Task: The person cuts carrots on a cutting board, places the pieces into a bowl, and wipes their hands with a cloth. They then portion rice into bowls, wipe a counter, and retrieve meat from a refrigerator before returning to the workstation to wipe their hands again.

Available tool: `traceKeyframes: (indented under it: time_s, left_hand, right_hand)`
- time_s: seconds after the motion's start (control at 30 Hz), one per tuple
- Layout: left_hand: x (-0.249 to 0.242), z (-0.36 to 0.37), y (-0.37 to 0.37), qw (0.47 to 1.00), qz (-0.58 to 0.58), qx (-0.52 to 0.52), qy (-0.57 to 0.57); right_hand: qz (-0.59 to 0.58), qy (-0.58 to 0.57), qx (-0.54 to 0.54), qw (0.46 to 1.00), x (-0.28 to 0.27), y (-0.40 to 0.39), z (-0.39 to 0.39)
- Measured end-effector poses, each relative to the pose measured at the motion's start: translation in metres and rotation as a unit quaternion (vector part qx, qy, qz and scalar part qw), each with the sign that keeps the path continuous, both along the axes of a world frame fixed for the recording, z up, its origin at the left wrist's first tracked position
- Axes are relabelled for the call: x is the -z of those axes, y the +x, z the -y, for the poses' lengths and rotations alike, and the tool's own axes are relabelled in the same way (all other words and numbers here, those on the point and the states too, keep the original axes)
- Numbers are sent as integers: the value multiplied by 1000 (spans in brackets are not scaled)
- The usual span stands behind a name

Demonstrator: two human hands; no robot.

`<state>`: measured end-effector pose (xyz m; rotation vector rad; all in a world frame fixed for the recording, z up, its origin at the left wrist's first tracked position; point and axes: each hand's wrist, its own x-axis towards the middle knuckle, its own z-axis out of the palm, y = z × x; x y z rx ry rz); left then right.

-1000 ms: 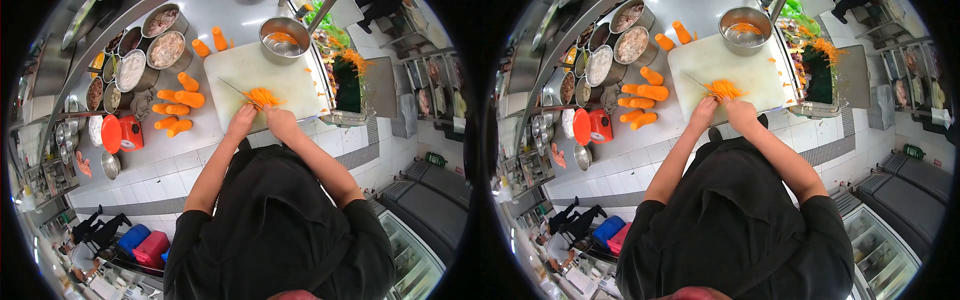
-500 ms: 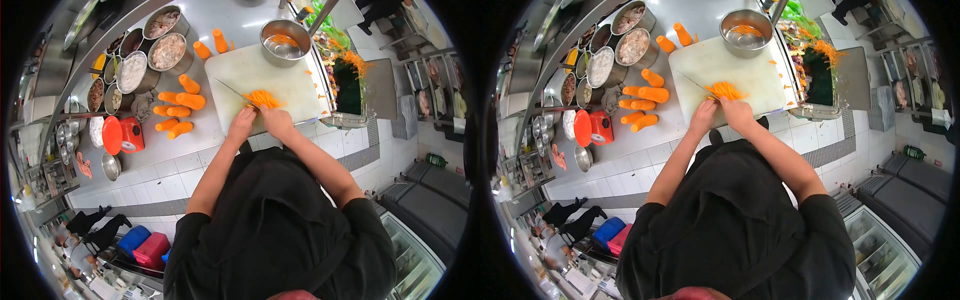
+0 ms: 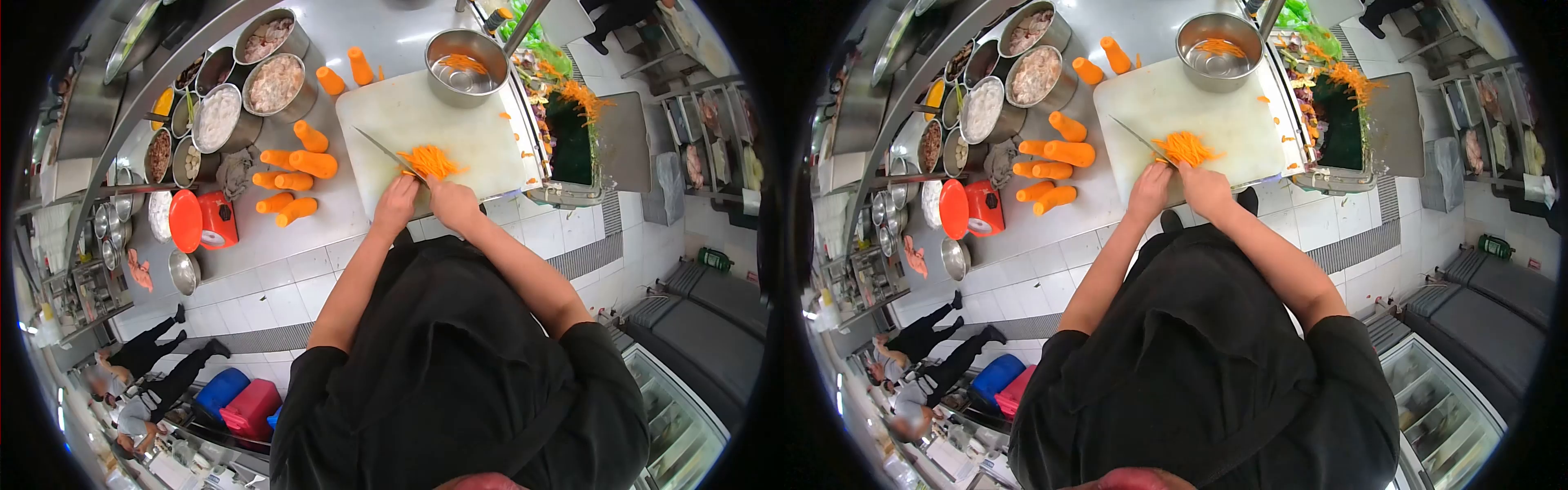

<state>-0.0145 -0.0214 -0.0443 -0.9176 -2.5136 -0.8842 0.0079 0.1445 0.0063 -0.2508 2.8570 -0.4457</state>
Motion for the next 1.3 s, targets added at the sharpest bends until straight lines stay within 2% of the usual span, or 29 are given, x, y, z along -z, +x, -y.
traceKeyframes:
  time_s: [0.07, 0.17, 0.3, 0.37, 0.4, 0.47, 0.6, 0.67, 0.73, 0.8, 0.87, 0.9, 0.93, 0.97, 1.0, 1.07, 1.1, 1.17, 1.23, 1.3]
  left_hand:
    - [-2, 1, -4, 1000, 15, 8, 3]
    - [5, 0, -4, 1000, -10, 2, 21]
    - [-22, 2, 5, 997, 25, -9, 68]
    - [-54, -6, 10, 992, 25, -62, 106]
    - [-66, -10, 11, 992, 27, -63, 105]
    - [-82, -18, 11, 996, 83, -11, 41]
    - [-62, -32, -1, 993, 116, -7, 24]
    - [-60, -25, -6, 994, 88, -69, 0]
    - [-50, -13, -12, 988, 108, -106, 22]
    - [-33, -12, -14, 980, 127, -145, 42]
    - [-16, -18, -19, 964, 75, -250, 59]
    - [-13, -25, -23, 964, 76, -249, 59]
    - [-10, -37, -27, 965, 76, -248, 25]
    - [-7, -49, -30, 966, 77, -247, -9]
    - [-6, -61, -32, 966, 78, -247, -9]
    - [-6, -82, -34, 978, 136, -146, 66]
    - [-7, -90, -31, 977, 138, -146, 64]
    - [-11, -104, -26, 950, 192, -167, 183]
    - [-13, -106, -23, 949, 148, -205, 189]
    - [-2, -99, -21, 912, 74, -325, 238]
  right_hand:
    - [26, 7, -10, 1000, -13, -10, 0]
    - [39, -24, 19, 999, 0, -7, 0]
    - [38, -17, 0, 999, -15, -7, -5]
    - [-72, -83, -6, 994, -34, 1, -14]
    - [-70, -84, -7, 994, -37, 4, -18]
    - [-163, -83, -30, 983, -40, 7, -26]
    - [-166, -40, -30, 985, -50, 15, -49]
    - [-105, -60, -17, 992, -73, 27, -74]
    - [-38, -75, 12, 996, -100, 42, -105]
    - [-23, -91, 18, 995, -86, 58, -148]
    - [-8, -107, 23, 994, -65, 67, -173]
    - [108, -199, 128, 966, -54, 70, -180]
    - [221, -284, 229, 904, -41, 73, -184]
    - [222, -283, 229, 904, -23, 76, -183]
    - [233, -335, 236, 882, -1, 79, -180]
    - [254, -405, 248, 843, 5, 76, -163]
    - [257, -406, 248, 841, 8, 72, -147]
    - [234, -379, 207, 871, 14, 64, -125]
    - [227, -371, 203, 877, 15, 58, -112]
    - [222, -363, 197, 883, 14, 56, -110]
